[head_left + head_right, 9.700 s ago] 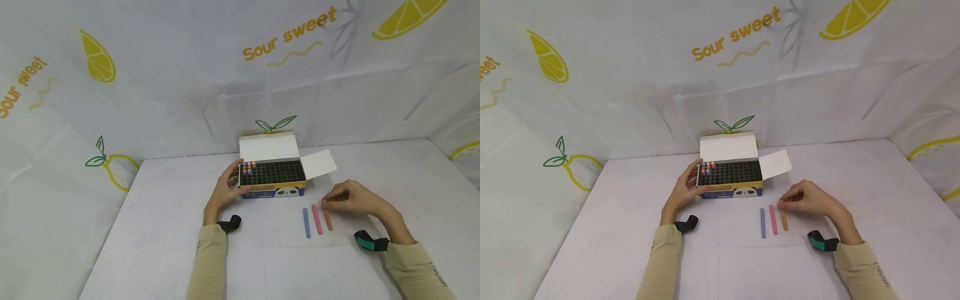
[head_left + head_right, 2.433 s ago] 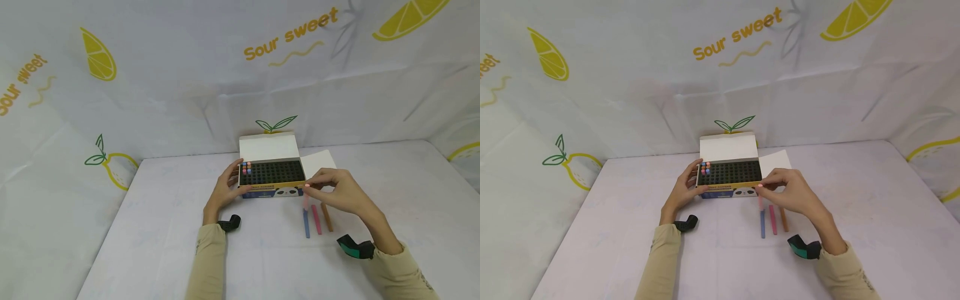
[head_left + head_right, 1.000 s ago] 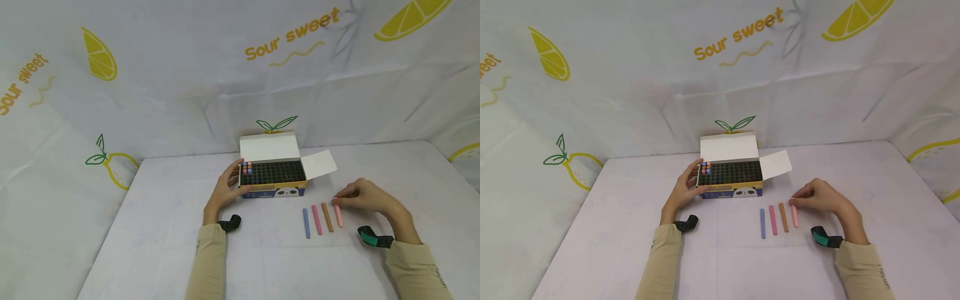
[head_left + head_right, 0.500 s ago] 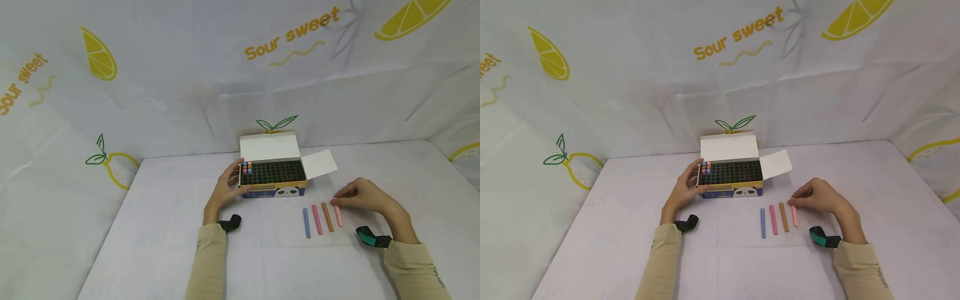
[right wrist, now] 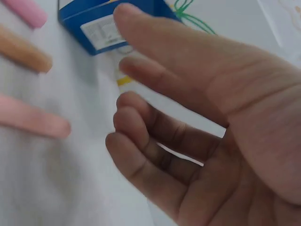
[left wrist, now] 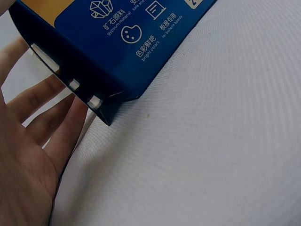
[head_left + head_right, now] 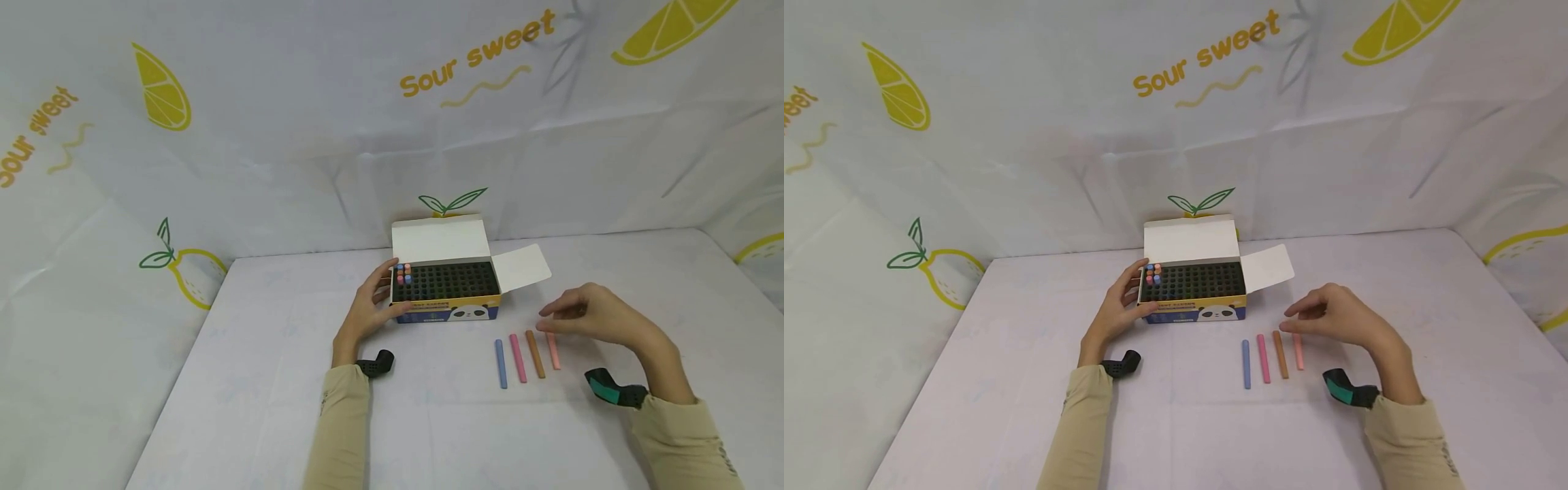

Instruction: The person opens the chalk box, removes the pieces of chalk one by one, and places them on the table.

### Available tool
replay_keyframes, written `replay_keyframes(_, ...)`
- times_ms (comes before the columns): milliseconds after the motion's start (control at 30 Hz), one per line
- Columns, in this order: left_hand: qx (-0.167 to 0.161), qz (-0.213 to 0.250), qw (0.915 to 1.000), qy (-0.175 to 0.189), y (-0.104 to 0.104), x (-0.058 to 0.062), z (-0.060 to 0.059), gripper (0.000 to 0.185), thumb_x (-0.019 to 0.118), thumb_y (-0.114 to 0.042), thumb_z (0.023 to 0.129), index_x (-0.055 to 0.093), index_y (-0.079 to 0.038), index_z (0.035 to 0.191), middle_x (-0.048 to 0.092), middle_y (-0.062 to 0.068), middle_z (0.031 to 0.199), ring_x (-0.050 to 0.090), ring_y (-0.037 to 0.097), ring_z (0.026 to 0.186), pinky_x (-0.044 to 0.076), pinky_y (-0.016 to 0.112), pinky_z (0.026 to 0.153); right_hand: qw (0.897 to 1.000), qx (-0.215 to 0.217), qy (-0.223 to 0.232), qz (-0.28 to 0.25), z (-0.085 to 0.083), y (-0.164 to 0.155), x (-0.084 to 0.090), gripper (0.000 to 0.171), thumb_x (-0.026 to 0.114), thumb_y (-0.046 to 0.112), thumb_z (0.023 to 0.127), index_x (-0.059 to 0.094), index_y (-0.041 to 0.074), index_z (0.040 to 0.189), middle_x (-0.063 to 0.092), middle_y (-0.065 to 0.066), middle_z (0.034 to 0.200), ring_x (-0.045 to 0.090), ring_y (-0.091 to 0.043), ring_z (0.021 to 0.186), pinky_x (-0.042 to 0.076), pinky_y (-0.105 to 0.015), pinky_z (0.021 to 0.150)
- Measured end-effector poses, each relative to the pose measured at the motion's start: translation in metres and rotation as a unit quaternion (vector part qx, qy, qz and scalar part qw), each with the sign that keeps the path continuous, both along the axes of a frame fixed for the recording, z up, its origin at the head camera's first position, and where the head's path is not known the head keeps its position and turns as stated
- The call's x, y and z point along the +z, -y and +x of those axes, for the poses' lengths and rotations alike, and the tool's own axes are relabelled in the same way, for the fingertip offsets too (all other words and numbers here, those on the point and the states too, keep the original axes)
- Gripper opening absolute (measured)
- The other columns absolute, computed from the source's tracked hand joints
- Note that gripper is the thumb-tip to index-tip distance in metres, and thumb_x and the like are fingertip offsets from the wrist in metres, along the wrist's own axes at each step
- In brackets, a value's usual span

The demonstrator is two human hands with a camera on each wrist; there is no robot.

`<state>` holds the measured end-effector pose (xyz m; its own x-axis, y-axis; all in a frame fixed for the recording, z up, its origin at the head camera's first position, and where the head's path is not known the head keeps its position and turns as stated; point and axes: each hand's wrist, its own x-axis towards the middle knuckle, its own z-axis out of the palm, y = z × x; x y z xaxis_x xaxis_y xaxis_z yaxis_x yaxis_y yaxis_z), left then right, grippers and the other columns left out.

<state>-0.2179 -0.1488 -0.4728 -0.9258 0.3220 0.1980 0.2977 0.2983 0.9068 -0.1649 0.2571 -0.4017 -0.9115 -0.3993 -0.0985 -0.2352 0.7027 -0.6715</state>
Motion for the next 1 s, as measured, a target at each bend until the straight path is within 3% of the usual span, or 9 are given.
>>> replay_keyframes(200,0.000,-0.005,1.0000,0.003,0.000,0.002,0.000,0.091,0.081,-0.058,0.080,0.036,-0.039,0.157,0.056,0.011,0.142,0.055,0.028,0.135,0.047,0.048,0.117,0.991,0.034,-0.046,-0.121,0.008,0.014,0.013,0.022,0.080,0.011,0.088,0.079,0.008,0.109,0.074,0.007,0.094,0.065,-0.005,0.082,0.055,-0.019,0.071)
replay_keyframes(367,-0.001,-0.004,1.0000,0.004,0.000,0.003,0.001,0.090,0.082,-0.057,0.081,0.037,-0.038,0.157,0.056,0.011,0.142,0.055,0.028,0.134,0.047,0.048,0.117,0.970,0.009,-0.136,-0.199,0.006,0.039,0.019,0.025,0.079,-0.002,0.085,0.076,-0.001,0.110,0.070,0.012,0.094,0.063,-0.005,0.085,0.054,-0.010,0.080)
replay_keyframes(467,-0.003,-0.003,1.0000,0.002,0.000,0.002,0.001,0.091,0.082,-0.057,0.081,0.037,-0.036,0.157,0.056,0.012,0.141,0.056,0.028,0.133,0.047,0.048,0.117,0.958,-0.011,-0.165,-0.237,-0.001,0.058,0.021,0.027,0.078,-0.006,0.084,0.075,-0.006,0.111,0.068,0.012,0.094,0.063,-0.004,0.086,0.055,-0.008,0.083)
replay_keyframes(667,-0.005,0.003,1.0000,0.000,0.000,0.000,0.001,0.091,0.082,-0.056,0.081,0.037,-0.035,0.157,0.056,0.013,0.141,0.055,0.030,0.133,0.047,0.050,0.116,0.954,-0.010,-0.135,-0.269,-0.020,0.098,0.020,0.027,0.077,0.002,0.088,0.076,-0.002,0.115,0.067,0.011,0.094,0.063,-0.005,0.087,0.056,-0.011,0.082)
replay_keyframes(800,-0.004,0.004,1.0000,-0.001,0.000,0.001,0.002,0.090,0.081,-0.057,0.081,0.037,-0.036,0.157,0.056,0.012,0.140,0.054,0.029,0.133,0.047,0.050,0.116,0.950,0.003,-0.113,-0.292,-0.035,0.126,0.014,0.027,0.076,0.003,0.090,0.076,-0.002,0.116,0.068,-0.002,0.094,0.064,-0.006,0.082,0.056,-0.016,0.071)
replay_keyframes(1000,-0.006,0.003,1.0000,-0.003,0.001,0.001,0.001,0.091,0.079,-0.061,0.081,0.037,-0.035,0.157,0.056,0.012,0.142,0.055,0.029,0.133,0.048,0.049,0.115,0.954,0.002,-0.124,-0.272,-0.053,0.166,0.004,0.028,0.079,0.007,0.089,0.076,-0.002,0.115,0.071,-0.017,0.095,0.068,-0.009,0.080,0.058,-0.019,0.073)
